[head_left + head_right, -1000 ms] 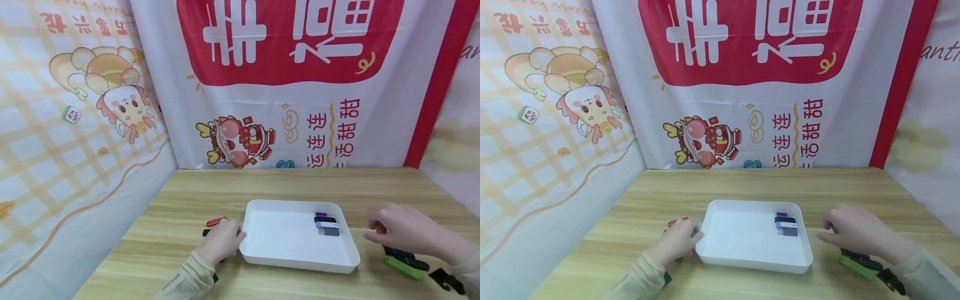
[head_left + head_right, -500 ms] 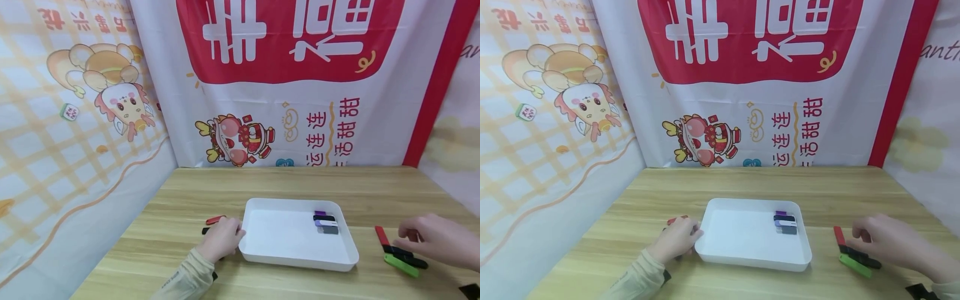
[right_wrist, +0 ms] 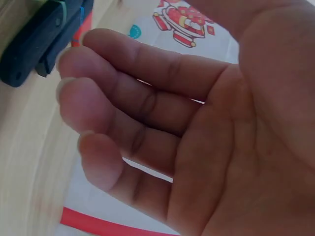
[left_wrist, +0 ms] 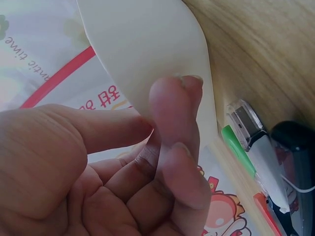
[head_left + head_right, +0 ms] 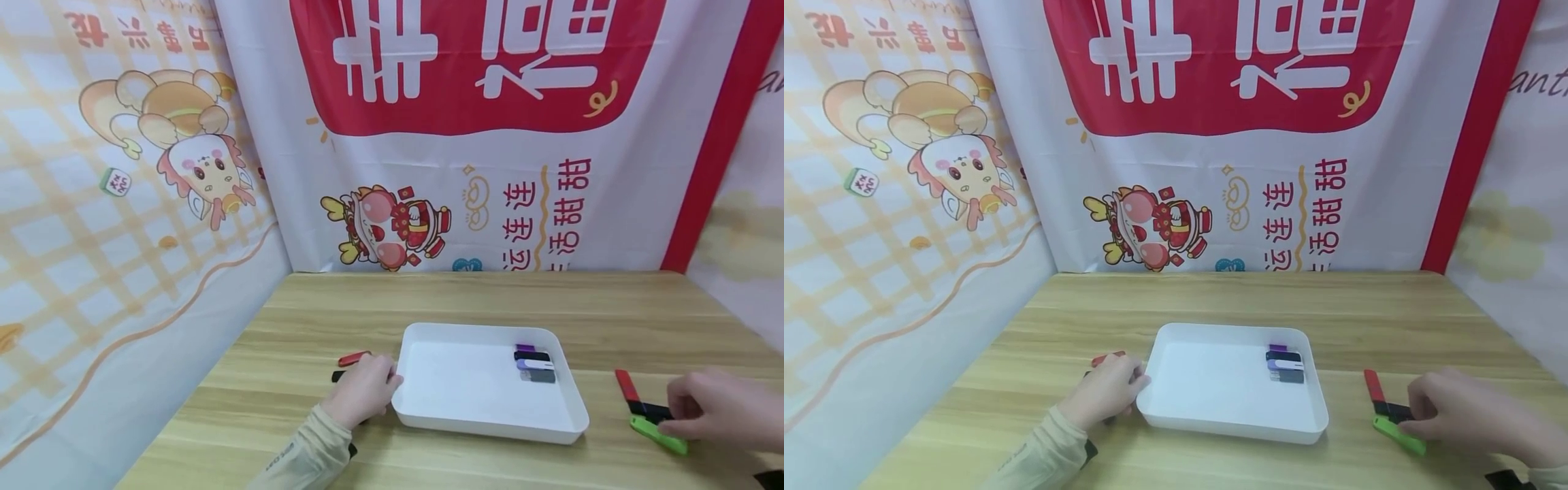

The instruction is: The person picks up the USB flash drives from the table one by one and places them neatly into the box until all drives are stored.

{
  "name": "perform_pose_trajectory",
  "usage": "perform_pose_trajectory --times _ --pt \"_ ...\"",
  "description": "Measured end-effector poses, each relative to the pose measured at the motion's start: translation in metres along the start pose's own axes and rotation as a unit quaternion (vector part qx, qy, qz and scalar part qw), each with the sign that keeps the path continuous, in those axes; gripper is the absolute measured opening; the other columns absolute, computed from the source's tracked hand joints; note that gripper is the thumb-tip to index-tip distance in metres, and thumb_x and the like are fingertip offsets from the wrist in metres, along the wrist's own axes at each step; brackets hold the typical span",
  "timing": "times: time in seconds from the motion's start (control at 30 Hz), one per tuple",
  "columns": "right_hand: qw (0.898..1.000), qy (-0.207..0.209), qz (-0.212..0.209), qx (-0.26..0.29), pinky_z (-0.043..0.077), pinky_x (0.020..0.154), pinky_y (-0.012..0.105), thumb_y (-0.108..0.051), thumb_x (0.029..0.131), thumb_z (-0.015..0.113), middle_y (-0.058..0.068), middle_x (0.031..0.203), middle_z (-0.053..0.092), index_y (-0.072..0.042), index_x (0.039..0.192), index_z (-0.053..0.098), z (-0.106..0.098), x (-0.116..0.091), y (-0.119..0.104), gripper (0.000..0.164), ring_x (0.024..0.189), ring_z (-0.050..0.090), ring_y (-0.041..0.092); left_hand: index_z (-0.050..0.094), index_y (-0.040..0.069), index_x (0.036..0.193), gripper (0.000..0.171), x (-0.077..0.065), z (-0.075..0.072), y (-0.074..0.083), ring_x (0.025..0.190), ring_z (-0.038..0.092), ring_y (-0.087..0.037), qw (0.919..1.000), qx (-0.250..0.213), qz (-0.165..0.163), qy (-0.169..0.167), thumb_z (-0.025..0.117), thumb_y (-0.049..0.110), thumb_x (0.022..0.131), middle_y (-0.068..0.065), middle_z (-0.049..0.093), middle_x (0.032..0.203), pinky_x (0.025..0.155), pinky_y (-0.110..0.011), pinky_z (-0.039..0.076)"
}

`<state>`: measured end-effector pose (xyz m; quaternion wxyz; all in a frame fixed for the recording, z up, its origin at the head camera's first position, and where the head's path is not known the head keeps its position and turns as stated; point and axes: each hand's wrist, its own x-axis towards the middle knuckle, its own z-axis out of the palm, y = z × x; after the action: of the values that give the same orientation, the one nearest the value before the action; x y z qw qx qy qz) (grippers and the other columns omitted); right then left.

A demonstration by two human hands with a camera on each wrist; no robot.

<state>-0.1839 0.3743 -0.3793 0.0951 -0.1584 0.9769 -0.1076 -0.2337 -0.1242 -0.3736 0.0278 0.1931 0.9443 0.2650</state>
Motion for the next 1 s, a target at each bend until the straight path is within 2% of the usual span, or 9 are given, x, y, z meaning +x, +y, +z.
perform_pose_trajectory --times 0.23,0.43,0.8,1.0 --pt "0.998 -0.036 0.054 0.026 0.038 0.054 0.024 -0.041 0.076 0.083 -0.006 0.064 0.051 -0.018 0.072 0.057 0.009 0.003 -0.003 0.035 0.057 0.046 0.007 0.057 0.01 0.075 0.023 -0.001 -0.001 0.003 0.045 0.058 -0.012 0.9999 -0.005 -0.013 -0.01 0.06 0.013 0.098 -0.001 0.054 0.059 0.041 -0.027 0.044" --pt "0.996 -0.046 0.055 0.047 0.037 0.055 0.025 -0.034 0.075 0.086 -0.004 0.065 0.051 -0.016 0.074 0.058 0.01 0.003 -0.008 0.033 0.058 0.046 0.008 0.058 0.011 0.077 0.021 -0.002 0.0 0.002 0.045 0.058 -0.012 0.9998 -0.001 -0.019 -0.01 0.061 0.014 0.098 -0.001 0.054 0.06 0.042 -0.027 0.045" --pt "0.996 -0.05 0.063 0.046 0.04 0.056 0.026 -0.03 0.072 0.088 -0.004 0.066 0.052 -0.016 0.074 0.061 0.012 0.009 -0.003 0.031 0.059 0.049 0.01 0.058 0.011 0.078 0.02 -0.001 -0.001 0.002 0.046 0.058 -0.012 0.9998 -0.004 -0.021 -0.006 0.061 0.014 0.098 -0.001 0.054 0.061 0.042 -0.028 0.045" --pt "0.997 -0.046 0.04 0.047 0.041 0.056 0.026 -0.027 0.073 0.087 -0.005 0.066 0.052 -0.017 0.074 0.061 0.009 0.007 -0.006 0.027 0.059 0.048 0.008 0.058 0.012 0.076 0.022 0.001 -0.001 0.002 0.045 0.058 -0.011 0.9998 0.001 -0.018 -0.005 0.06 0.015 0.098 -0.001 0.054 0.06 0.042 -0.027 0.044"
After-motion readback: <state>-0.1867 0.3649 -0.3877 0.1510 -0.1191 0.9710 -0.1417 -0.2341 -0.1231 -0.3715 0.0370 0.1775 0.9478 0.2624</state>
